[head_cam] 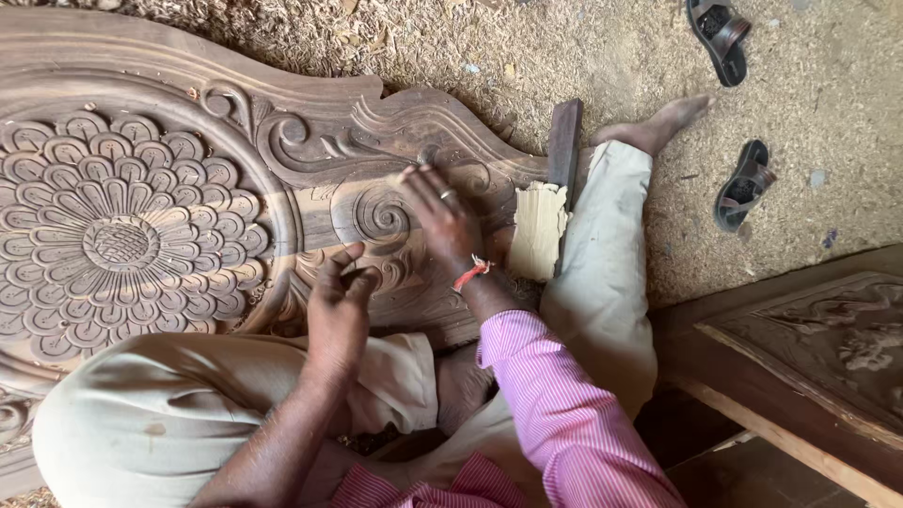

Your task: The person sits on the floor and carves a large, ornate wooden panel using a chisel and mallet. They repeatedly strike the chisel to shape the wood and occasionally wipe away wood shavings with a cloth.

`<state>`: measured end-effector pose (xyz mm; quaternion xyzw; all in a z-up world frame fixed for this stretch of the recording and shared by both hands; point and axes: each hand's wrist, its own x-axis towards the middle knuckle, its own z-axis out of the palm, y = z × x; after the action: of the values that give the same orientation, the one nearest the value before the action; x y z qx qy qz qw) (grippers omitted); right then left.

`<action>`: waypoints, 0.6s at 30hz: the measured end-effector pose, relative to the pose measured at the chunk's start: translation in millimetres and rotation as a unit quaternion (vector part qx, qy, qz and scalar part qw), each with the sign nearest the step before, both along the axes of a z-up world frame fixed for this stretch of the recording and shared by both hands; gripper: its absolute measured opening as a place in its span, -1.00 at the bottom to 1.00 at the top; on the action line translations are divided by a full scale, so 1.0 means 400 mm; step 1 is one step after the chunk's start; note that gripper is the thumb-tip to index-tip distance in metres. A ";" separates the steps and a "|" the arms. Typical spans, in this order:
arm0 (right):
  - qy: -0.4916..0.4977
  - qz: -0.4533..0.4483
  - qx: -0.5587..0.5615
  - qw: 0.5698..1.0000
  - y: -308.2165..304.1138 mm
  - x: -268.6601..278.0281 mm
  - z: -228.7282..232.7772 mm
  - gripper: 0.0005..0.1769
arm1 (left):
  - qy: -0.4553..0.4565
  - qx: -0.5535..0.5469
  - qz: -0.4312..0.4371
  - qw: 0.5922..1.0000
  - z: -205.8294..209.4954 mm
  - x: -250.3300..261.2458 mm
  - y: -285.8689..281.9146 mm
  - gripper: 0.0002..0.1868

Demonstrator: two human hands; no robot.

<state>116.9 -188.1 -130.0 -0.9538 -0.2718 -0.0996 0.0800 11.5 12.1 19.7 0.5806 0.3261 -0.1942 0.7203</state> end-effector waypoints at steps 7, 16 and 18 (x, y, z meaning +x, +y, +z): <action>-0.040 0.049 0.018 0.998 0.100 -0.013 0.032 -0.42 | 0.006 -0.012 0.031 0.999 0.008 -0.004 0.002 -0.49; 0.019 -0.011 0.026 0.999 0.072 0.018 0.039 -0.43 | -0.021 -0.006 0.023 0.999 0.002 -0.016 -0.004 -0.50; -0.007 -0.036 0.007 0.999 0.104 0.022 0.024 -0.39 | -0.014 -0.008 0.035 0.999 0.001 -0.010 0.002 -0.51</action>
<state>125.5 -146.6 -120.5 -0.9618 -0.2368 -0.1111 0.0812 7.5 13.0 20.1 0.5657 0.3346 -0.1635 0.7357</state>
